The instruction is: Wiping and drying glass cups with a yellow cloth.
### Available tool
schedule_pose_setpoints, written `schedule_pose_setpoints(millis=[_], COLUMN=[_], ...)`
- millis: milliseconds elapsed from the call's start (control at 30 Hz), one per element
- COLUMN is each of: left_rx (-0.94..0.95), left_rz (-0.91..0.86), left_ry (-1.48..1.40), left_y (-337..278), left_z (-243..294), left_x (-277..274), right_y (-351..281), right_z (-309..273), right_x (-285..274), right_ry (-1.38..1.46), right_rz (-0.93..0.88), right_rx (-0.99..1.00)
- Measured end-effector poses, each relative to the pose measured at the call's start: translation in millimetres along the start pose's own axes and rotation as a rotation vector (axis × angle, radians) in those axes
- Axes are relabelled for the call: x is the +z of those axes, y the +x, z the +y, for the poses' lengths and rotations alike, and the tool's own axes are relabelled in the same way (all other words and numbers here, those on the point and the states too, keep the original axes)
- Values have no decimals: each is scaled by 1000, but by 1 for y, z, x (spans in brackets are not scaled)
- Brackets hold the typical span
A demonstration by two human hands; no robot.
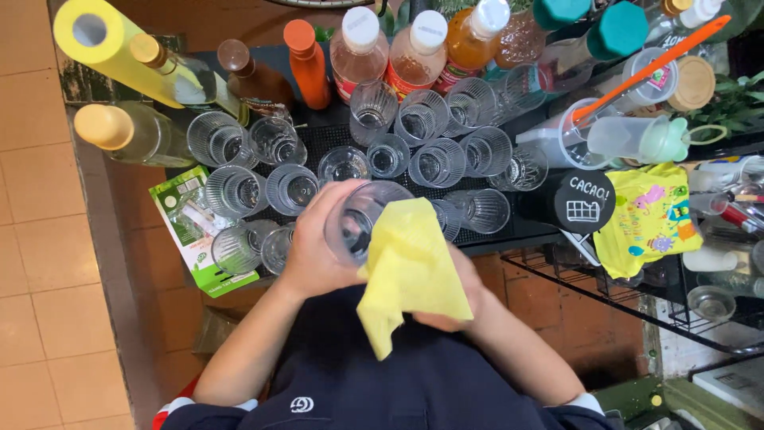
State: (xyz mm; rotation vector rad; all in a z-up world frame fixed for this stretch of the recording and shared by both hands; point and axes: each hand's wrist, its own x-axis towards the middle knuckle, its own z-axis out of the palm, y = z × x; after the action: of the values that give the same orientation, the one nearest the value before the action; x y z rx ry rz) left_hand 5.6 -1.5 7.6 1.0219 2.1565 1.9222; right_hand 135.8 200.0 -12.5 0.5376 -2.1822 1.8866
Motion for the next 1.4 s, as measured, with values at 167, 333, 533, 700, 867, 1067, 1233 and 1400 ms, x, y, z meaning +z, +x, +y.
schedule_pose_setpoints(millis=[167, 333, 533, 700, 867, 1067, 1233, 1400], left_rx=[-308, -441, -368, -385, -433, -433, -398, -354], left_rz=[71, 186, -192, -174, 28, -72, 51, 57], left_ry=[-518, -719, -878, -810, -922, -729, -746, -676], left_y=[-24, -49, -18, -16, -7, -4, -20, -9], left_z=[-3, -24, -6, -3, 20, 19, 13, 26], left_x=[32, 23, 17, 23, 29, 24, 22, 17], right_y=[7, -14, -59, -90, -77, -88, 57, 69], right_z=[33, 50, 64, 76, 104, 134, -25, -26], right_x=[17, 30, 15, 14, 44, 40, 48, 38], right_ry=[214, 436, 713, 914, 1178, 1454, -417, -429], right_rz=[146, 218, 328, 418, 549, 659, 261, 109], right_rx=[89, 160, 256, 331, 430, 523, -235, -268])
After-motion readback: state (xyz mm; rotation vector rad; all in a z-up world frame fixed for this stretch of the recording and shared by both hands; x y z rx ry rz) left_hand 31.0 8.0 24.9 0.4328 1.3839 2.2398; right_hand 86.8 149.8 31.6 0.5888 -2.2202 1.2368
